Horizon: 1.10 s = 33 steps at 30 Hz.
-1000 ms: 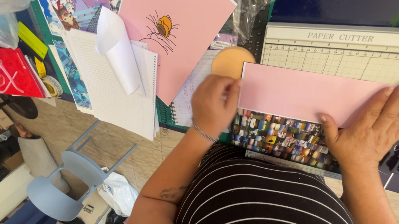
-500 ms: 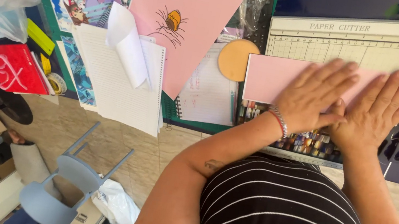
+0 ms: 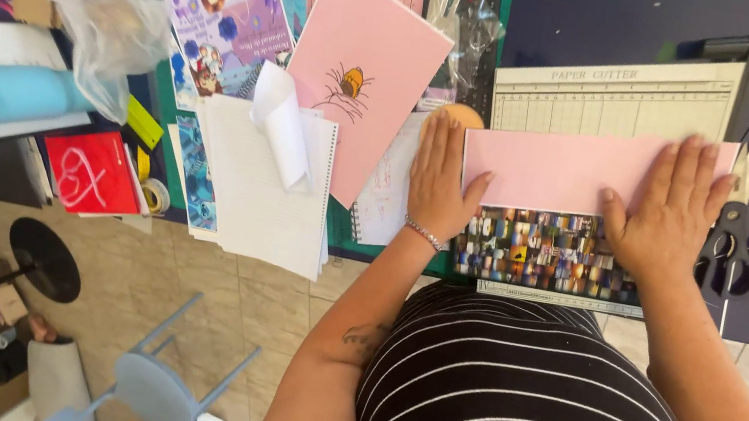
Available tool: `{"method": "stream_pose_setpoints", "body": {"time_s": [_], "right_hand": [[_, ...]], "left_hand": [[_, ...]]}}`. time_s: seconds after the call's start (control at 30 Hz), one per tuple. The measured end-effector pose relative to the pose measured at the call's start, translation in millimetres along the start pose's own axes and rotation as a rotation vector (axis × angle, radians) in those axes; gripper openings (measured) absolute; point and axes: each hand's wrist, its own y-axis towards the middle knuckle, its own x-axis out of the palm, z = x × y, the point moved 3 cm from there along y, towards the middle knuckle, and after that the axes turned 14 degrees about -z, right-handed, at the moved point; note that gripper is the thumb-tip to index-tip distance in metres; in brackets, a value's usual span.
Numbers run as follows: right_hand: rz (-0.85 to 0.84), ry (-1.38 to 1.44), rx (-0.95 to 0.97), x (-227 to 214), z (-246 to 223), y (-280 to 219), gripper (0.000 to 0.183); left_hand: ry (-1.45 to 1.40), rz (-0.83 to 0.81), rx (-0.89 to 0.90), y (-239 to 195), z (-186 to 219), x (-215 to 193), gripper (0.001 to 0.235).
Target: The person uses a paper cutter to trim a sheet of printed paper on a cluttered table. They then use scissors to cut a small piece of white paper and later handle a pink sheet of paper, placing it on the cutter.
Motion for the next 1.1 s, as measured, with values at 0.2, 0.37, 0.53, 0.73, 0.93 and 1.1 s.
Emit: {"method": "stream_pose_setpoints", "body": {"time_s": [0.2,0.37,0.53,0.73,0.93,1.1], "right_hand": [[0.115,0.174,-0.079,3,16,-10,0.067],[0.136,0.071,-0.091,6,12,-10,0.07],[-0.018,0.036,0.038,-12,-28,1,0.076],[0.184,-0.11,-0.19,42,-63,19,0.066],[-0.06,-0.025,-0.238,61,-88,24,0.07],[-0.07,-0.015,-0.222,62,-86,25,0.07]], "left_hand": [[-0.887,0.085,-0.299,-11,2,5,0.086],[-0.976,0.084,-0.394,-11,-8,20,0.07],[-1.164,0.069,-0.388,-9,-14,29,0.057],[-1.346,0.071,-0.155,-1,-24,57,0.04],[-1.524,0.028,-0.209,2,-47,72,0.028],[-1.56,-0.04,-0.184,-5,-37,49,0.031]]}}
